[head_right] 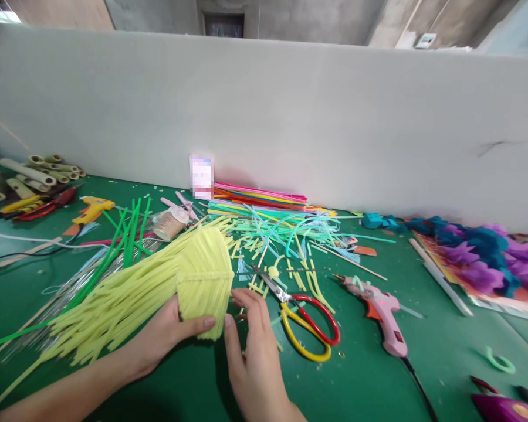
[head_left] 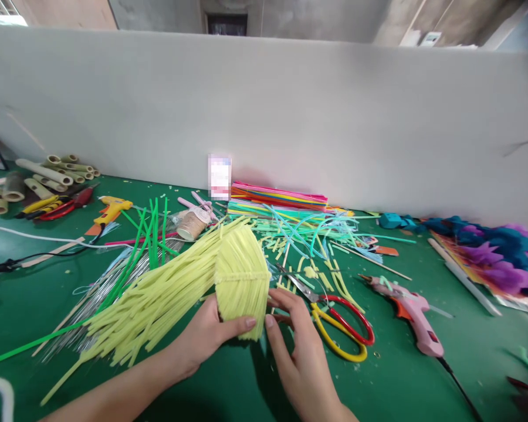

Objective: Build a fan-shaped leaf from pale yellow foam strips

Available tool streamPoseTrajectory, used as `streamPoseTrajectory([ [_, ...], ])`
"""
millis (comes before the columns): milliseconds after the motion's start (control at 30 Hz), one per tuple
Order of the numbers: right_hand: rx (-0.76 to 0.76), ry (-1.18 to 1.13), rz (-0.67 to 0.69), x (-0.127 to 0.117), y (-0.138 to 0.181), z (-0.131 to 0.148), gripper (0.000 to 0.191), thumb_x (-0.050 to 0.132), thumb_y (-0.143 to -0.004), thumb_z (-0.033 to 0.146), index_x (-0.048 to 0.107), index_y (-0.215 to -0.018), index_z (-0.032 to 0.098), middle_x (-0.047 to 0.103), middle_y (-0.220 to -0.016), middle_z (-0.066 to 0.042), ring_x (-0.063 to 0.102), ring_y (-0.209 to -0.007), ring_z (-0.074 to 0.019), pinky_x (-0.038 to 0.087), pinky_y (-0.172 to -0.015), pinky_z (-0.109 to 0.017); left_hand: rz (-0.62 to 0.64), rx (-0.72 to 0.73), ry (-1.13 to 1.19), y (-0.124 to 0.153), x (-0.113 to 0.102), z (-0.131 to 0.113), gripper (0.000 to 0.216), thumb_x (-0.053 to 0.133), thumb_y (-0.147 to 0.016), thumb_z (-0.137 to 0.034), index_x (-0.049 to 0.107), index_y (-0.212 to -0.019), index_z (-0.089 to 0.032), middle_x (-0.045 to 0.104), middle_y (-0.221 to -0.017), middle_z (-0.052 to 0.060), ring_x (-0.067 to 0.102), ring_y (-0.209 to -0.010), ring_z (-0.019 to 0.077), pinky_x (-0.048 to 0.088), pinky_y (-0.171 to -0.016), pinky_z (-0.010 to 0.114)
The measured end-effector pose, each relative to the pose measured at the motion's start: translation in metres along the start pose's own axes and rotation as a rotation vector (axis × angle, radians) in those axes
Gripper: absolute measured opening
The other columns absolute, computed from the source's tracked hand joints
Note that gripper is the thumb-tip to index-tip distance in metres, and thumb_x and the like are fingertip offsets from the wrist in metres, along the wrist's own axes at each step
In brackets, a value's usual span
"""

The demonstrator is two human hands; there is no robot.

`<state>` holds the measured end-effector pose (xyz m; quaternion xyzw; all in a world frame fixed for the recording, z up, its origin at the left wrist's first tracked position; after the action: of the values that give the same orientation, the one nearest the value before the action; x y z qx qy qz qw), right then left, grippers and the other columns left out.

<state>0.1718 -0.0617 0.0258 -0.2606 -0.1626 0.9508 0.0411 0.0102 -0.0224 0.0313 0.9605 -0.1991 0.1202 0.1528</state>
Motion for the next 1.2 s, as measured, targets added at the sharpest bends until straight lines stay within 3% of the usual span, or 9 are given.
streamPoseTrajectory([
  [100,-0.117,0.12,-0.149,-0.004,0.004,0.002,0.024,0.05,-0.092,0.017,0.052,-0.116,0.023,0.046,-0.12,-0.01,0.059,-0.094,-0.0178,0.054,-0.079,-0.032,-0.102,0.011,0.06,0.0,-0.002,0.0,0.045,0.077,-0.076,-0.03,0.064,-0.118,-0.018,0.07,-0.117,0.009,0.063,-0.107,0.0265,0.048,-0.094,0.037],
  [200,-0.166,0.181,-0.253,-0.006,0.006,0.004,0.011,0.056,-0.089,0.015,0.056,-0.097,0.023,0.044,-0.1,-0.006,0.054,-0.079,-0.016,0.053,-0.069,-0.03,-0.158,0.048,0.105,0.0,-0.003,0.0,0.049,0.077,-0.076,-0.03,0.062,-0.122,-0.022,0.069,-0.118,0.007,0.062,-0.108,0.0253,0.047,-0.095,0.036],
  [500,-0.119,0.052,-0.056,0.003,0.002,0.003,0.008,0.055,-0.09,0.015,0.059,-0.09,0.022,0.055,-0.079,-0.002,0.054,-0.066,-0.014,0.048,-0.06,-0.025,-0.122,0.04,0.138,0.005,-0.002,-0.002,0.042,0.076,-0.077,-0.03,0.064,-0.116,-0.02,0.07,-0.109,0.006,0.062,-0.102,0.0246,0.048,-0.092,0.036],
  [633,-0.057,0.051,-0.037,0.005,0.002,0.006,0.001,0.057,-0.087,0.021,0.058,-0.086,0.02,0.055,-0.071,0.0,0.055,-0.062,-0.0138,0.047,-0.057,-0.024,-0.099,0.054,0.024,0.005,0.0,-0.001,0.031,0.074,-0.078,-0.031,0.066,-0.106,-0.018,0.071,-0.103,0.005,0.063,-0.099,0.0233,0.049,-0.089,0.032],
  [967,0.13,0.135,-0.031,0.01,0.003,0.001,0.008,0.057,-0.083,0.027,0.053,-0.079,0.021,0.054,-0.066,0.002,0.055,-0.058,-0.0137,0.046,-0.056,-0.024,-0.108,0.135,-0.227,0.009,0.007,-0.003,0.024,0.069,-0.081,-0.03,0.07,-0.103,-0.02,0.074,-0.105,0.006,0.064,-0.106,0.0255,0.048,-0.096,0.031],
  [1200,0.142,0.037,-0.034,0.01,0.004,-0.001,0.01,0.059,-0.083,0.029,0.052,-0.085,0.022,0.057,-0.068,0.002,0.056,-0.058,-0.0136,0.047,-0.056,-0.024,-0.178,0.102,-0.172,0.006,0.003,-0.003,0.032,0.074,-0.076,-0.033,0.069,-0.105,-0.02,0.074,-0.108,0.006,0.065,-0.104,0.0272,0.049,-0.094,0.034],
])
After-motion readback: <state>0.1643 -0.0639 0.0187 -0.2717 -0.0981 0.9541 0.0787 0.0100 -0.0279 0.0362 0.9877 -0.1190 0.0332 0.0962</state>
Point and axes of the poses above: each hand's wrist, its own y-axis away from the middle knuckle, its own x-axis out of the palm, z = x × y, the point moved 2 cm from there along -y, towards the middle knuckle
